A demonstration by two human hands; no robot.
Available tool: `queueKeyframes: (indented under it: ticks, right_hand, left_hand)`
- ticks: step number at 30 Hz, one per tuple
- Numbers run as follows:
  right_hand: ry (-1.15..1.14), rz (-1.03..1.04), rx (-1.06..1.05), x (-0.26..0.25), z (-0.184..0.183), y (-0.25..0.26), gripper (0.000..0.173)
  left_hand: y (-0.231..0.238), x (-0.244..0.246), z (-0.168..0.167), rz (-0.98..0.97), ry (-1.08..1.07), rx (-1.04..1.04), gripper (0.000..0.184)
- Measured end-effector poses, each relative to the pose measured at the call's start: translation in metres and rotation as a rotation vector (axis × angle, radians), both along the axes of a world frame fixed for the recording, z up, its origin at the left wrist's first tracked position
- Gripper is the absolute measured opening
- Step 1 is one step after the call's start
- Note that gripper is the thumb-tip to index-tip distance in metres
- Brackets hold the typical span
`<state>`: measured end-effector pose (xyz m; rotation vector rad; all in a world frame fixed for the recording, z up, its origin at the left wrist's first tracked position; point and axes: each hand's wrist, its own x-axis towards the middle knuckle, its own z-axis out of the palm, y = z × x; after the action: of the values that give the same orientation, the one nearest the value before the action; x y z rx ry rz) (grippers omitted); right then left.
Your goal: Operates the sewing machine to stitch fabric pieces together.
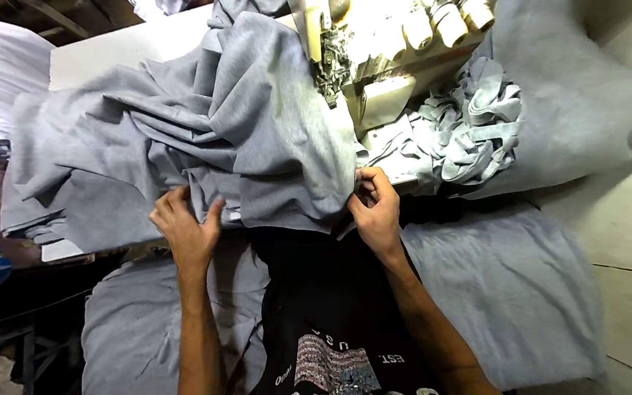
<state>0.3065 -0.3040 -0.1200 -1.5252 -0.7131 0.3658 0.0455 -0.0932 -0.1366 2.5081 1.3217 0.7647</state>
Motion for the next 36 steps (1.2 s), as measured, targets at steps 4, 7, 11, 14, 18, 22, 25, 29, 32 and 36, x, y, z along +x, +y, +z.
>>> queueKeyframes:
  ticks: [4, 7, 11, 14, 18, 22, 25, 29, 32, 36]
  right_hand:
    - [0.033, 0.007, -0.003, -0.001, 0.005, 0.003, 0.031]
    - [0.083, 0.043, 0.058, -0.001, 0.01, 0.004, 0.015]
    - [0.165, 0.076, 0.105, -0.006, 0.009, 0.009, 0.014]
    - [0.133, 0.045, 0.07, -0.013, 0.005, 0.013, 0.012]
    - [0.095, 0.047, 0.082, -0.019, 0.004, 0.005, 0.009]
    - [0.064, 0.055, 0.102, -0.025, 0.007, -0.002, 0.008]
    - [0.052, 0.03, 0.099, -0.026, 0.005, -0.006, 0.008]
    - [0.049, 0.003, 0.106, -0.024, 0.002, -0.007, 0.008]
    - [0.052, -0.006, 0.109, -0.024, 0.002, -0.008, 0.009]
    - [0.062, -0.006, 0.114, -0.024, 0.0, -0.008, 0.009]
  left_hand:
    - [0.03, -0.031, 0.022, -0.092, 0.039, 0.03, 0.03]
    - [0.083, -0.055, 0.064, -0.015, -0.05, 0.113, 0.035]
    - [0.137, -0.031, 0.122, 0.017, 0.078, 0.175, 0.043]
    - [0.096, 0.017, 0.138, -0.11, 0.137, 0.213, 0.036]
    - [-0.041, 0.072, 0.092, -0.489, -0.047, 0.14, 0.047]
    - [-0.112, 0.108, 0.021, -0.549, -0.088, 0.112, 0.052]
    - [-0.096, 0.102, 0.024, -0.541, -0.124, 0.025, 0.03]
    - [-0.069, 0.079, 0.045, -0.704, -0.165, -0.153, 0.015]
    - [-0.049, 0.067, 0.057, -0.847, -0.227, -0.281, 0.011]
    - [-0.036, 0.066, 0.077, -0.96, -0.325, -0.334, 0.011]
